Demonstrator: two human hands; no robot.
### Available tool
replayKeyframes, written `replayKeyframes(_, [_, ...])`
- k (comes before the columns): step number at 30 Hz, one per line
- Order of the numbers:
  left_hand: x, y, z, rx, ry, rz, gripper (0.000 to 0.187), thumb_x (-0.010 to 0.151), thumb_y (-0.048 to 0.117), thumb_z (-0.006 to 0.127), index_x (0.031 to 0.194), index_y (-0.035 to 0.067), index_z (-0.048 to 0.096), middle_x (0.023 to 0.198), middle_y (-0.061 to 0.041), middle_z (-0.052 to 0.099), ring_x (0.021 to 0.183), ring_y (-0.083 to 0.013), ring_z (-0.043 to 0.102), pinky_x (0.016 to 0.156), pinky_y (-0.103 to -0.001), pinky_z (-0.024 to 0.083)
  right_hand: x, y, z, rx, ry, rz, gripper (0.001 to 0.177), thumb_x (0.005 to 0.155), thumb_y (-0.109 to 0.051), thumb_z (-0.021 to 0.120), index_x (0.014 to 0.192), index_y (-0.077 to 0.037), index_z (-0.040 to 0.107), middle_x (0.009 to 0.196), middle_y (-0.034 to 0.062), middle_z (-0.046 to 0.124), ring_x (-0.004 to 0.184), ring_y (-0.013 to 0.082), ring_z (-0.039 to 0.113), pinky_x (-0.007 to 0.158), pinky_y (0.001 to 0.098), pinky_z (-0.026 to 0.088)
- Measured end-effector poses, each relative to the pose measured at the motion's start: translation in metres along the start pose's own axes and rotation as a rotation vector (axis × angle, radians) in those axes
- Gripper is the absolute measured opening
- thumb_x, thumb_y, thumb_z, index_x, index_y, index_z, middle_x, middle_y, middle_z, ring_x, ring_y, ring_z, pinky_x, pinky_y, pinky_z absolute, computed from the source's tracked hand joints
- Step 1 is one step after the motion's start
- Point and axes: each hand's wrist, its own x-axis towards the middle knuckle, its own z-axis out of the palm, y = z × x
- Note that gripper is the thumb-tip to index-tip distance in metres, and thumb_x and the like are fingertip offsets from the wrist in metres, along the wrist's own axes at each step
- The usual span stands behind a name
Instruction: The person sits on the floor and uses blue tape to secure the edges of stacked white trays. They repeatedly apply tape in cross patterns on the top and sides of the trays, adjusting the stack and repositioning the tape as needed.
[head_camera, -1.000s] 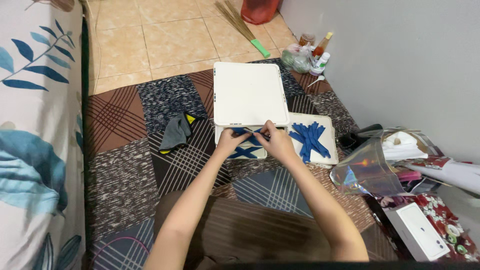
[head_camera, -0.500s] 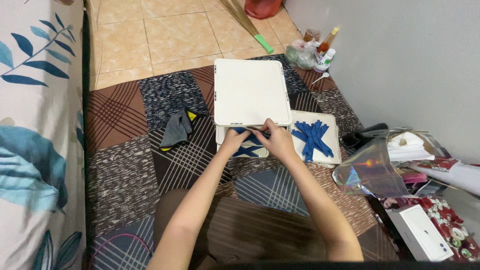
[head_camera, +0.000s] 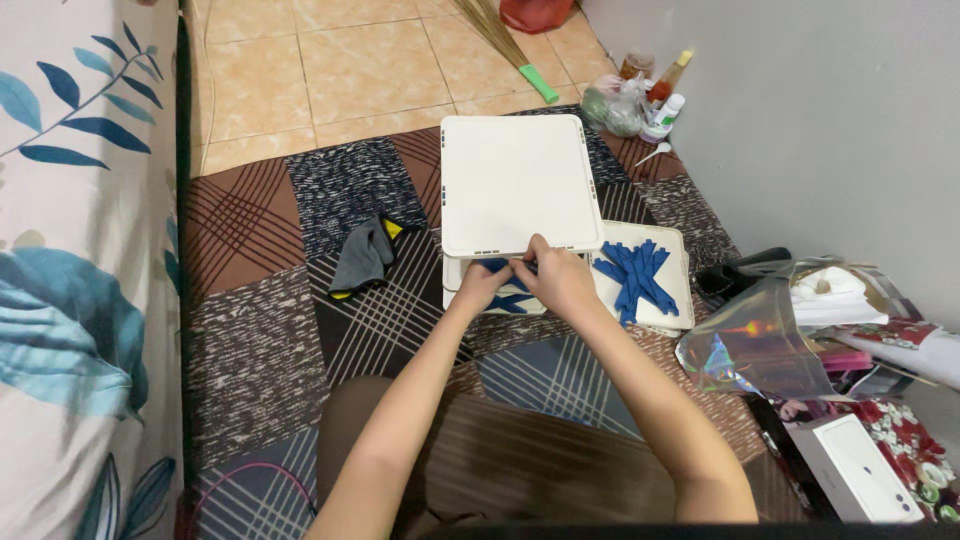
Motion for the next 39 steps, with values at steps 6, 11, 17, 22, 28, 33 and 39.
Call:
replayKeyframes(6, [0.003,0.003,0.002,0.062,0.037,0.032,0.021,0.094,0.014,0.072,0.106,-0.003,0.07,0.095,-0.004,0.073,0.085,-0.0104,0.067,0.074,-0.029,0.054,-0.008,0.018,-0.011,-0.009,0.009,0.033,0.035,0.087,-0.039,0.077,0.087,-0.007,0.062,0.071,0.0124,0.072,0.066,0.0338,0.073,0.057,0.0437,0.056])
replayKeyframes(11, [0.007,-0.003,0.002,0.022,0.025,0.05,0.021,0.093,0.012,0.071,0.107,-0.003,0.07,0.096,-0.004,0.073,0.086,-0.0104,0.067,0.075,-0.029,0.055,-0.004,0.021,-0.005,0.018,0.039,-0.054,0.033,0.087,-0.037,0.077,0.088,-0.007,0.063,0.072,0.0127,0.072,0.065,0.0335,0.072,0.058,0.0433,0.055])
replayKeyframes(17, [0.005,-0.003,0.0,0.081,0.048,-0.068,0.024,0.092,0.014,0.072,0.107,-0.004,0.07,0.093,-0.006,0.073,0.083,-0.0133,0.067,0.07,-0.032,0.054,0.011,0.007,-0.005,-0.054,-0.111,0.005,0.034,0.09,-0.04,0.075,0.089,-0.008,0.064,0.067,0.0135,0.07,0.064,0.0327,0.072,0.06,0.043,0.056])
replayKeyframes(22, [0.002,0.005,0.003,0.051,0.004,-0.014,0.024,0.094,0.016,0.072,0.111,0.0,0.068,0.1,-0.002,0.072,0.091,-0.011,0.066,0.077,-0.03,0.054,0.032,-0.001,-0.018,-0.182,-0.215,-0.091,0.034,0.085,-0.039,0.077,0.085,-0.008,0.066,0.067,0.0124,0.071,0.066,0.0333,0.071,0.059,0.0445,0.055])
replayKeyframes(28, [0.003,0.007,0.005,0.03,-0.011,0.079,0.016,0.095,0.013,0.071,0.107,0.002,0.07,0.098,0.0,0.071,0.092,-0.0106,0.064,0.082,-0.029,0.053,0.063,-0.015,-0.013,-0.42,-0.234,-0.27,0.035,0.079,-0.037,0.079,0.086,-0.005,0.067,0.075,0.0156,0.072,0.073,0.0344,0.073,0.064,0.045,0.058])
replayKeyframes(33, [0.005,0.009,-0.001,0.102,-0.002,0.138,0.016,0.097,0.014,0.072,0.103,-0.001,0.07,0.097,-0.001,0.069,0.091,-0.0109,0.062,0.081,-0.03,0.052,0.063,-0.018,-0.01,-0.433,-0.275,-0.218,0.031,0.083,-0.036,0.077,0.088,-0.007,0.068,0.076,0.0144,0.073,0.074,0.0332,0.073,0.066,0.0438,0.058])
replayKeyframes(39, [0.005,0.012,0.005,0.07,-0.004,0.069,0.024,0.095,0.019,0.072,0.111,0.0,0.071,0.101,-0.002,0.074,0.094,-0.0094,0.065,0.081,-0.028,0.054,0.036,0.006,-0.022,-0.031,-0.296,0.1,0.039,0.084,-0.046,0.078,0.084,-0.008,0.069,0.074,0.0105,0.073,0.07,0.03,0.073,0.062,0.0415,0.056])
